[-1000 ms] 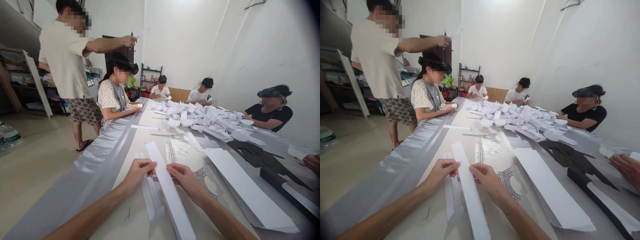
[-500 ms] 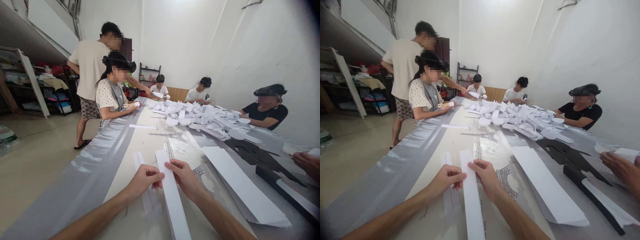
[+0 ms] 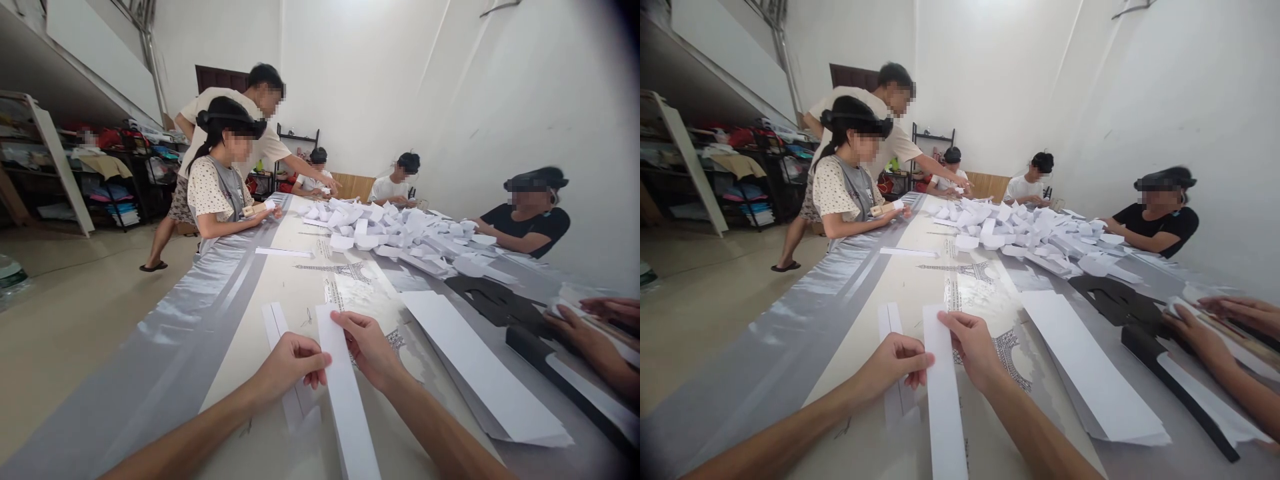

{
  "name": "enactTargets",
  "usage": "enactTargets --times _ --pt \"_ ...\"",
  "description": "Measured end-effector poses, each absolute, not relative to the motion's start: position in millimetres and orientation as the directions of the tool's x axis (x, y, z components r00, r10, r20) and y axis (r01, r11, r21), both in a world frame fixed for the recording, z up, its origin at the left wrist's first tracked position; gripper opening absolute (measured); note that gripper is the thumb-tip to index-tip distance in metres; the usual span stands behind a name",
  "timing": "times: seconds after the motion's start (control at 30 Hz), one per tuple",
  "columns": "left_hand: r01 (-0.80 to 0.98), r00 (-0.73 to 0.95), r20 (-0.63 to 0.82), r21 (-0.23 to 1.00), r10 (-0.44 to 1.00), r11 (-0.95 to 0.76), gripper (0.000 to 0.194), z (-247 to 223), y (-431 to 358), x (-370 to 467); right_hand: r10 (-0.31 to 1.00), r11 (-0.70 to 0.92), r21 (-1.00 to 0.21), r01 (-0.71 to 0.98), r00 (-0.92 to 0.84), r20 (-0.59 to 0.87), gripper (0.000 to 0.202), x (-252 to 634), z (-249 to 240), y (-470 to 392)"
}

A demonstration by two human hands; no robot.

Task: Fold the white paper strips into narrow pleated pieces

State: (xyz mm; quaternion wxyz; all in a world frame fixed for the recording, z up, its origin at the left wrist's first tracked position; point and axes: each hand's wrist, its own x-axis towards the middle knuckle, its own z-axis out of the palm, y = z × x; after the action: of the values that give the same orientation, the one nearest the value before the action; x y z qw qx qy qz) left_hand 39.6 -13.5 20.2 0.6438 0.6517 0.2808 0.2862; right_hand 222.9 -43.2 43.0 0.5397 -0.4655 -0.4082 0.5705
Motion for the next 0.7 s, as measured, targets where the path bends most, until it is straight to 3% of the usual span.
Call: enactTargets --times 0.43,0.7 --pt "-0.003 0.677 0.008 1.000 0.736 -0.008 0.032 21.7 -14.5 39.3 0.994 -0.087 -0.965 -0.247 -0.085 -0.068 0.040 229.0 39.9 -40.2" --pt "0.008 0.690 0.001 1.000 0.724 -0.008 0.032 19.6 -16.8 39.5 0.999 -0.047 -0.962 -0.269 0.005 -0.050 0.036 230.9 40.7 -37.1"
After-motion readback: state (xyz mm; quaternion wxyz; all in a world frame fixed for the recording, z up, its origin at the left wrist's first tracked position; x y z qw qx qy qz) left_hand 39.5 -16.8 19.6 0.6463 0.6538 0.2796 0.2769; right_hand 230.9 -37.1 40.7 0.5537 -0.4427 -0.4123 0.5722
